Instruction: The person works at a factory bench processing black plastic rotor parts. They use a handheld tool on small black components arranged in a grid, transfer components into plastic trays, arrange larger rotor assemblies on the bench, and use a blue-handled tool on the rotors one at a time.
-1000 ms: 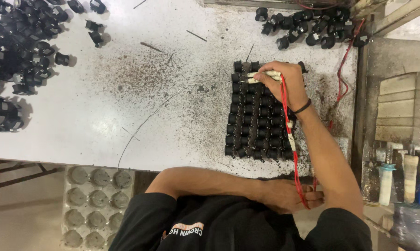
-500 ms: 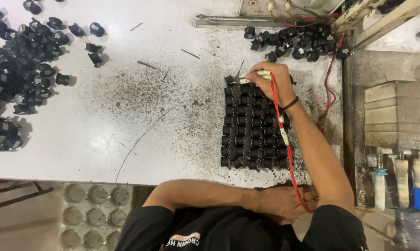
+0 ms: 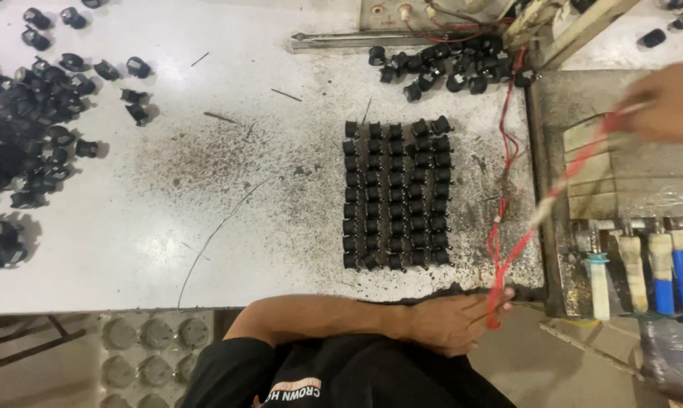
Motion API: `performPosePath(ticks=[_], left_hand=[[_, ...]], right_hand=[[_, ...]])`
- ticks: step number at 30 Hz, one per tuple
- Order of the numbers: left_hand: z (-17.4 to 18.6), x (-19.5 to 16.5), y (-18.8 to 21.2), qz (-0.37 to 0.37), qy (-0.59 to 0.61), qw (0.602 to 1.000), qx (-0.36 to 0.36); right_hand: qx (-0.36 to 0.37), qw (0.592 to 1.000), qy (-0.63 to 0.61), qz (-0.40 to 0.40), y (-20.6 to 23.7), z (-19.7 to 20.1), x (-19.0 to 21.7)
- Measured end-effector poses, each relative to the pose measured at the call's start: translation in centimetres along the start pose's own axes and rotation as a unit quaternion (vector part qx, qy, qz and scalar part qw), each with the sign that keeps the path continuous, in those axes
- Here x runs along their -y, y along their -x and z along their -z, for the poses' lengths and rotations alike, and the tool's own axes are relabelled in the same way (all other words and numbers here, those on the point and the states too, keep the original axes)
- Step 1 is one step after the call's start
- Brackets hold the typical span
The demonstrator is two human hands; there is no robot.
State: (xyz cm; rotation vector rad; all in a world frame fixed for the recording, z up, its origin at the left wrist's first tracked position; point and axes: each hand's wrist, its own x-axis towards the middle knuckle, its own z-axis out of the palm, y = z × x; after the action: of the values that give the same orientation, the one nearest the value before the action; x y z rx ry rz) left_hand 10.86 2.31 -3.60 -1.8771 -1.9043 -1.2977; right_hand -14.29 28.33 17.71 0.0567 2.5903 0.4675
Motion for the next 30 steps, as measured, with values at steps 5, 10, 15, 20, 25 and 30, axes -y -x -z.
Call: performPosePath(ticks=[5, 10, 15, 20, 25, 30], left_hand=[[0.0, -0.7, -0.5, 0.098, -0.001, 0.993, 0.064], [1.6, -1.3, -1.6, 0.163, 0.138, 0.964, 0.157], [12.0, -3.3, 0.6, 0.169, 0.309, 0.929, 0.114], [26.5, -8.8, 11.8, 0.386, 0.139, 0.893, -0.185], [30.2, -13.4, 30.7, 0.413, -0.367, 0.496, -0.670], [23.7, -14.0, 46.6, 0.603, -0.473, 0.298, -0.570]], right_hand=[[-0.025, 0.998, -0.038, -0.038, -0.2, -6.2, -3.5], [-0.079, 0.993, -0.078, -0.031, 0.3, -6.6, -7.3], [-0.178, 0.977, -0.114, 0.000, -2.0, -5.5, -6.7], [-0.344, 0.907, -0.181, 0.164, -0.8, -1.7, 3.1], [-0.338, 0.811, -0.209, 0.430, 1.3, 1.5, 19.4], [-0.296, 0.711, -0.056, 0.635, 4.3, 2.7, 38.9]])
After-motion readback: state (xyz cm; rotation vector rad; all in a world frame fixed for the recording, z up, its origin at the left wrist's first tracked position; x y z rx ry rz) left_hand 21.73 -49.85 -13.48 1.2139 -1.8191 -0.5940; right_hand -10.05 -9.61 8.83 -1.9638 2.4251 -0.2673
